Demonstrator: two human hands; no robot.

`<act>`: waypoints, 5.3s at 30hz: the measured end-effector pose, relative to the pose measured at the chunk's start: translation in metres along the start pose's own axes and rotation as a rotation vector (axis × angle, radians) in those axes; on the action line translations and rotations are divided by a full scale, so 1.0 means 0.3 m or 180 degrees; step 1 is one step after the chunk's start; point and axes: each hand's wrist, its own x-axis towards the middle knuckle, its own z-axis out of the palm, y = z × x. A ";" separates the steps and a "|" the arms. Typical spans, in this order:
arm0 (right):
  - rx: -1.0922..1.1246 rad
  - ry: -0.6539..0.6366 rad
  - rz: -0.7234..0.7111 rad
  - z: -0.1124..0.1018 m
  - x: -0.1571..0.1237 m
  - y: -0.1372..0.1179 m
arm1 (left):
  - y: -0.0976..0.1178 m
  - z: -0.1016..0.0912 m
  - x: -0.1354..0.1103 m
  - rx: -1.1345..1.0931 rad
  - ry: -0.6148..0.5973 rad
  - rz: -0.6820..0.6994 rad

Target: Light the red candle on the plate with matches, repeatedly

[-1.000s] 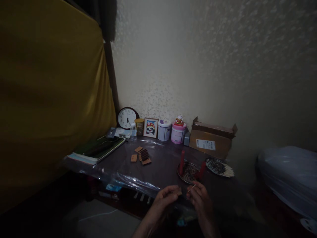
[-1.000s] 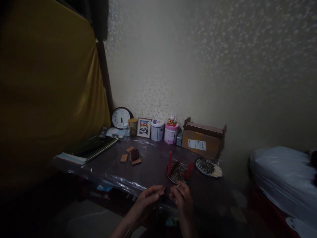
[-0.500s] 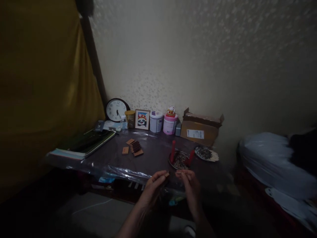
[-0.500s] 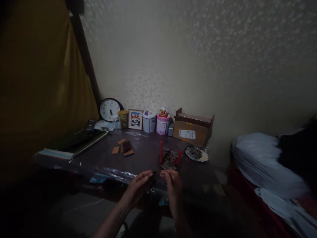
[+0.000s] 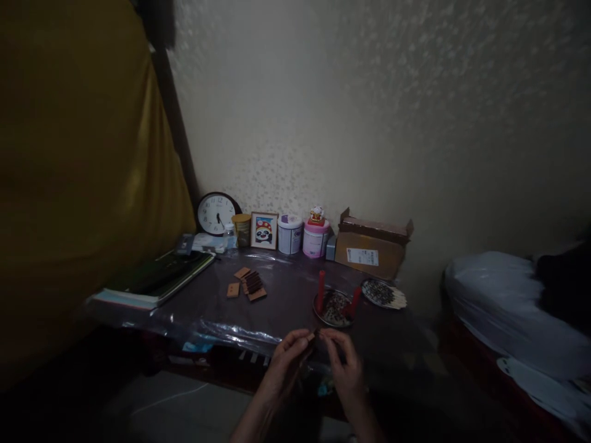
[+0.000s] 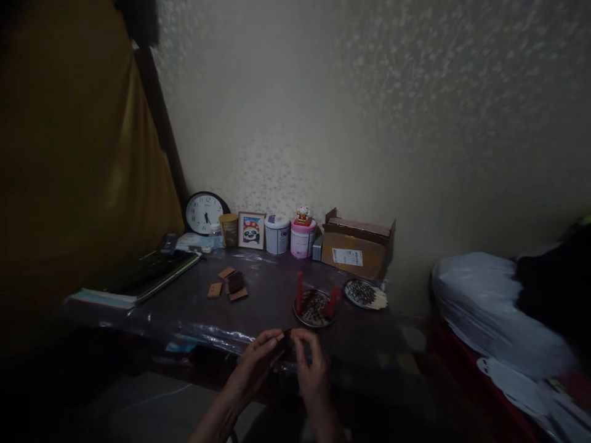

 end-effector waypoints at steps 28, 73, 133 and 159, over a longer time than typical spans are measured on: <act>-0.0086 -0.0235 -0.0681 0.019 -0.055 -0.121 | 0.060 0.008 -0.163 0.0062 0.0258 0.0225; -0.0358 -0.0182 -0.1013 -0.014 -0.142 -0.120 | 0.017 -0.039 -0.238 0.0393 0.0355 0.0260; -0.0302 0.0016 -0.1068 -0.032 -0.091 -0.208 | 0.067 0.073 -0.249 0.0523 0.0469 0.0465; -0.0023 0.0214 -0.0636 -0.029 -0.081 -0.191 | 0.059 0.068 -0.241 0.0495 0.0482 0.0445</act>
